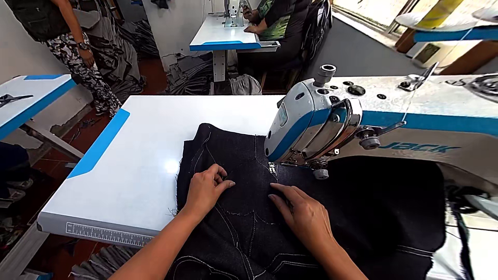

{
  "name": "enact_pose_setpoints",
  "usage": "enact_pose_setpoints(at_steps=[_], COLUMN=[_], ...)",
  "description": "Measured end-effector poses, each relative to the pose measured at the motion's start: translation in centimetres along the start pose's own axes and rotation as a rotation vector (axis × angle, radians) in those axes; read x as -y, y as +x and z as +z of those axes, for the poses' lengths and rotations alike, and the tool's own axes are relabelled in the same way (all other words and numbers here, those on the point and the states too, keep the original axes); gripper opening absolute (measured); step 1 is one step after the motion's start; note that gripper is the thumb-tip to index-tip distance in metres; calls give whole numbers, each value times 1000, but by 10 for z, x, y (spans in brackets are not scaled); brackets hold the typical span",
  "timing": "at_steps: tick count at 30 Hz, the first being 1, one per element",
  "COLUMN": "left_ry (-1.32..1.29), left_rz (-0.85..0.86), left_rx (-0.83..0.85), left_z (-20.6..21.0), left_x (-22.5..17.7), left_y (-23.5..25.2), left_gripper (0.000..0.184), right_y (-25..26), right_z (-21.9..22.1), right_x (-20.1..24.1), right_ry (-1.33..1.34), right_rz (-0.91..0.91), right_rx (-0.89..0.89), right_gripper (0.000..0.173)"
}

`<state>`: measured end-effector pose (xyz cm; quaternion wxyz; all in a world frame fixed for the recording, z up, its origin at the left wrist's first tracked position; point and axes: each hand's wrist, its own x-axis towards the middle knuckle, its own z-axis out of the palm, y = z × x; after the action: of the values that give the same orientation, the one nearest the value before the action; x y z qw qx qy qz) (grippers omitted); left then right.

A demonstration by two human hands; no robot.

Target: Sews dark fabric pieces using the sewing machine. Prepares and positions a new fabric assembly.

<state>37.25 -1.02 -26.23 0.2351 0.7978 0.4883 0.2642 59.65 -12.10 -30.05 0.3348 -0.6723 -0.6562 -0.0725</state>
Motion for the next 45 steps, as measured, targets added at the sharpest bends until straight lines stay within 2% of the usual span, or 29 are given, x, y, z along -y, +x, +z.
enact_pose_setpoints(at_steps=[12,15,17,18,20,23,27,32,36,39,42,45], left_ry=[-12,34,131,188,260,351,391,436,439,461,507,382], left_rz=[46,179,349,439,594,676,624,592,547,435,330,277], left_rx=[-39,-122,-142,-117,37,258,420,515,532,517,569,565], left_z=[2,8,10,9,7,4,-5,-10,-16,-28,-38,-42], left_x=[4,10,12,11,11,15,19,14,17,26,25,26], left_y=[-1,-3,-9,-11,-14,-12,-9,-7,-8,-11,-9,-7], left_gripper=[30,35,50,57,60,58,75,88,100,120,130,132], right_y=[0,-1,-2,-3,-4,-5,-3,9,0,-1,0,-1], right_z=[-3,-2,-2,-3,-3,1,0,-6,18,18,17,17], right_x=[-1,0,3,4,6,1,-4,20,18,17,20,20], right_ry=[5,-15,-48,-68,-66,29,84,1,58,-16,-58,-64], right_rz=[-29,-24,-43,-84,-221,-397,-371,-312,-331,-336,-333,-330], right_rx=[34,16,-16,-27,-27,75,122,141,195,250,284,278], right_gripper=[37,37,33,30,25,43,40,31,49,57,60,61])
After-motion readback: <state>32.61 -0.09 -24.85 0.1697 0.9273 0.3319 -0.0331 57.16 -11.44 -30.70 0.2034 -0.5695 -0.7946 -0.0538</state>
